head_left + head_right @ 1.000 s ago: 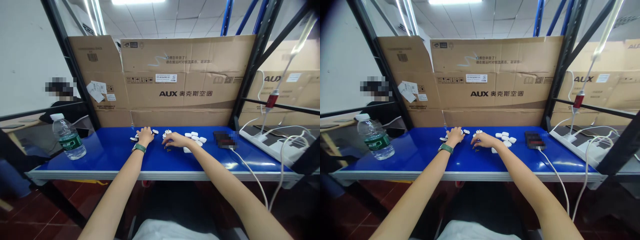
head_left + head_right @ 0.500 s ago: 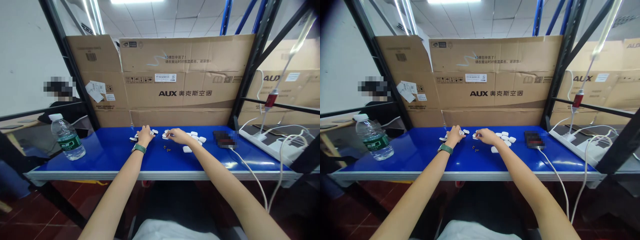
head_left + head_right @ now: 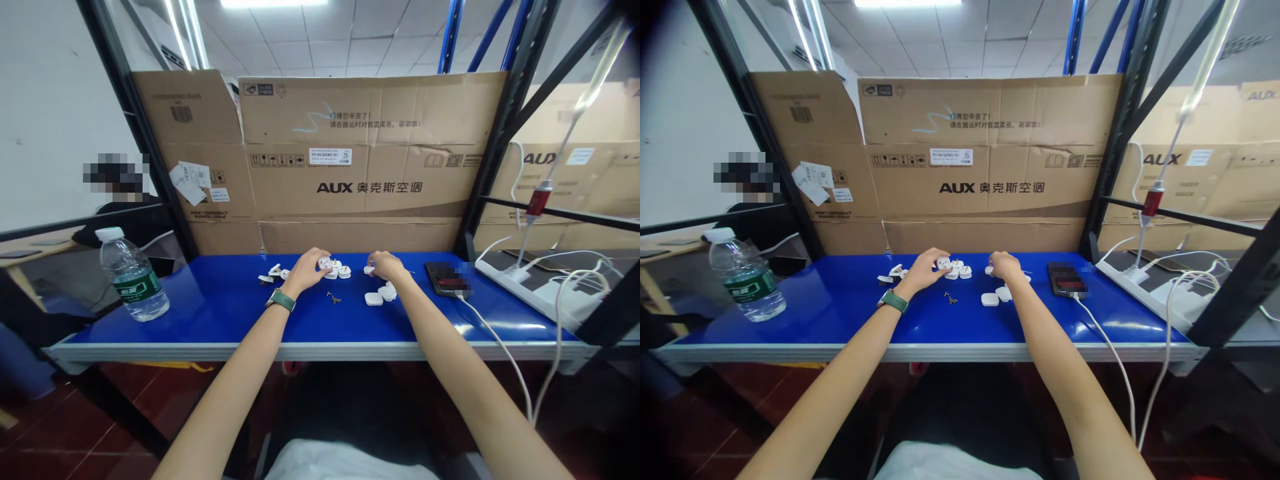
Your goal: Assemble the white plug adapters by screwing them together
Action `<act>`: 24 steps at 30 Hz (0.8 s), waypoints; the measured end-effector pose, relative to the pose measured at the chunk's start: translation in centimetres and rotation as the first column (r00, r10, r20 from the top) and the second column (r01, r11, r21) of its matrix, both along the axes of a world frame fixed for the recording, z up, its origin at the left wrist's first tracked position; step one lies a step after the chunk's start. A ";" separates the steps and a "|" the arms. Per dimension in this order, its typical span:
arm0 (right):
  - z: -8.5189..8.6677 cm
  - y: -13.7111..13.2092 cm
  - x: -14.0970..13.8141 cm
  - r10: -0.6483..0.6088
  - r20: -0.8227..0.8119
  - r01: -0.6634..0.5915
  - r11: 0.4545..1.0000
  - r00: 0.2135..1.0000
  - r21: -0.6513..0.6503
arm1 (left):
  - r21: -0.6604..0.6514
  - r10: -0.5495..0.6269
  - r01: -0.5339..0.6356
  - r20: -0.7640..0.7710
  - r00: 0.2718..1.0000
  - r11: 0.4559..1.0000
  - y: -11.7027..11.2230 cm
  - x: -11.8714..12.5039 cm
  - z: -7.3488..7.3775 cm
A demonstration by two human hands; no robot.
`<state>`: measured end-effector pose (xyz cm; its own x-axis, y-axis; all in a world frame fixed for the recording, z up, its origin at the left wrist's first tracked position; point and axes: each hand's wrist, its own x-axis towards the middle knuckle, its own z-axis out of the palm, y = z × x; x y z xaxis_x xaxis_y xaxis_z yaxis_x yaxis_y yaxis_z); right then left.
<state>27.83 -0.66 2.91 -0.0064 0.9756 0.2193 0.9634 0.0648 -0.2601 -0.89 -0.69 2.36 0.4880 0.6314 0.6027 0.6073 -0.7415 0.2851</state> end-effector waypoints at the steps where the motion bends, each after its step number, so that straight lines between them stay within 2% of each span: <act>1: 0.1 0.1 -0.1 0.019 -0.022 -0.018 1.000 1.000 0.025 | 0.000 -0.063 0.063 -0.013 0.998 0.998 0.1 0.2 -0.2; 3: 0.5 0.1 -0.5 0.070 -0.060 -0.064 0.994 0.996 0.083 | -0.019 -0.137 0.137 -0.033 0.990 0.990 0.2 0.5 -0.6; 6: 1.2 -0.4 -1.2 0.224 -0.181 -0.193 0.966 0.958 0.172 | -0.054 -0.164 0.163 -0.017 0.986 0.985 0.2 0.8 -0.8; 7: 1.5 -0.7 -1.5 0.344 -0.321 -0.287 0.934 0.882 0.214 | -0.057 -0.162 0.161 -0.010 0.987 0.985 0.2 0.8 -0.8; 8: 1.7 -1.1 -1.7 0.446 -0.469 -0.383 0.895 0.762 0.229 | -0.056 -0.157 0.157 -0.005 0.988 0.986 0.1 0.8 -0.8; 9: 1.9 -1.5 -1.9 0.492 -0.593 -0.458 0.861 0.637 0.222 | -0.053 -0.152 0.151 -0.002 0.988 0.987 0.0 0.9 -0.8; 11: 2.4 -2.4 -2.1 0.515 -0.749 -0.578 0.786 0.416 0.220 | -0.048 -0.149 0.149 0.000 0.989 0.988 -0.3 0.9 -0.7; 12: 2.6 -2.8 -2.2 0.515 -0.789 -0.619 0.751 0.335 0.228 | -0.048 -0.156 0.156 0.001 0.988 0.987 -0.4 0.9 -0.6; 14: 3.0 -3.6 -2.2 0.509 -0.829 -0.664 0.706 0.235 0.246 | -0.047 -0.175 0.176 0.010 0.984 0.983 -0.7 0.9 -0.6; 16: 3.3 -3.9 -2.2 0.508 -0.836 -0.667 0.699 0.207 0.259 | -0.048 -0.195 0.196 0.024 0.981 0.979 -0.8 0.9 -0.6; 18: 3.3 -3.9 -2.3 0.529 -0.814 -0.644 0.714 0.240 0.274 | -0.055 -0.210 0.212 0.043 0.977 0.976 -0.8 0.9 -0.7; 21: 2.9 -3.2 -2.7 0.621 -0.704 -0.602 0.721 0.344 0.342 | -0.057 -0.226 0.231 0.084 0.971 0.971 -0.5 1.0 -0.8; 24: 2.2 -2.3 -3.4 0.711 -0.524 -0.590 0.693 0.468 0.414 | -0.081 -0.243 0.255 0.132 0.961 0.964 -0.1 1.1 -1.1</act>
